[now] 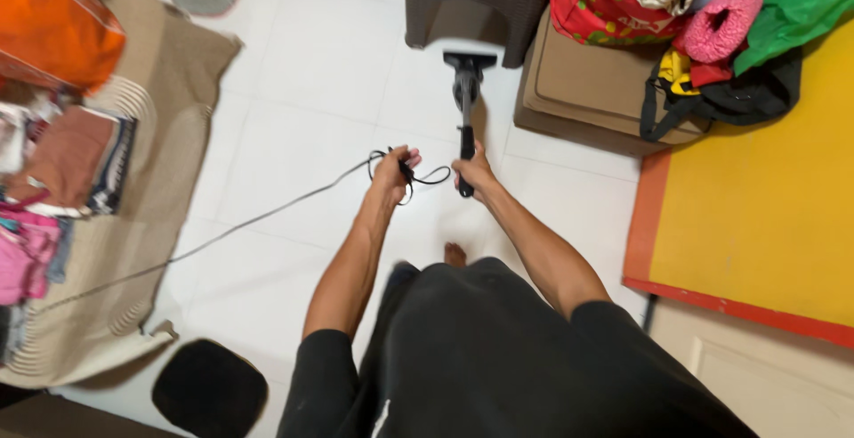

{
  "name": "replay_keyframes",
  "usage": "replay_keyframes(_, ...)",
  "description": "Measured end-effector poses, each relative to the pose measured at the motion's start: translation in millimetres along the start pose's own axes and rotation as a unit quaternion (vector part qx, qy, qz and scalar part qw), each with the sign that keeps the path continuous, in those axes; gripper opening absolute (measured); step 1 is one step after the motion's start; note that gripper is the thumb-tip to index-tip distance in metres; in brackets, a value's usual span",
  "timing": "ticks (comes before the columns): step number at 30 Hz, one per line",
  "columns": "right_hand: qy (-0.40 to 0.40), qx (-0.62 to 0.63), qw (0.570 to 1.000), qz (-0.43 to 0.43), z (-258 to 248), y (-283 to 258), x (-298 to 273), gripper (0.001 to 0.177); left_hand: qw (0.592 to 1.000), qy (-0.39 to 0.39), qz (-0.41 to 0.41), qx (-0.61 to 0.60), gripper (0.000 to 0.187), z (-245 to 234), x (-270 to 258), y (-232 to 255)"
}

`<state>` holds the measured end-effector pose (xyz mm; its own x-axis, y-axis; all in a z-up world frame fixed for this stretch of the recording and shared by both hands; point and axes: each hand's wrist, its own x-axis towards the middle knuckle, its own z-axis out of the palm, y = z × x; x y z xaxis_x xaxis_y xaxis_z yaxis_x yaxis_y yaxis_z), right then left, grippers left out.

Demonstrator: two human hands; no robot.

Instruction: The person disassembles a vacuum cleaner by hand. They wrap the power cord around the handle, detach the wand and floor head from the main body, and place the components on the floor and a nearby surface.

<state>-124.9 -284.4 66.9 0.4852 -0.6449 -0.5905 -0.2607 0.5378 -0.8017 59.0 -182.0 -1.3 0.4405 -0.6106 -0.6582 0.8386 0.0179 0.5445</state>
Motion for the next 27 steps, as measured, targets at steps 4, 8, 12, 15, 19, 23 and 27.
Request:
replay_keyframes(4,-0.056,0.076,0.996,-0.004,-4,5,14,0.082,0.998,0.009,-0.022,0.056,0.024,-1,-29,2)
replay_keyframes(8,-0.045,0.090,0.994,0.041,31,-17,-10,0.098,0.996,0.014,-0.040,0.078,0.025,6,-34,21)
replay_keyframes(12,-0.093,0.135,0.982,0.094,82,-37,-21,0.107,0.996,0.025,-0.044,0.072,0.022,-23,-15,34)
replay_keyframes(15,-0.158,0.170,0.971,0.063,124,-46,-21,0.101,0.996,-0.078,-0.051,-0.011,0.021,-61,-6,46)
replay_keyframes(19,-0.167,0.149,0.969,0.106,164,-49,-31,0.112,0.999,-0.011,-0.029,-0.019,0.013,-82,-13,80)
replay_keyframes(23,-0.184,0.184,0.960,0.101,191,-26,-22,0.112,0.998,0.035,-0.020,0.043,0.015,-103,-17,105)
replay_keyframes(27,-0.184,0.219,0.956,0.066,204,18,5,0.095,0.997,0.065,-0.024,0.026,0.014,-144,-11,118)
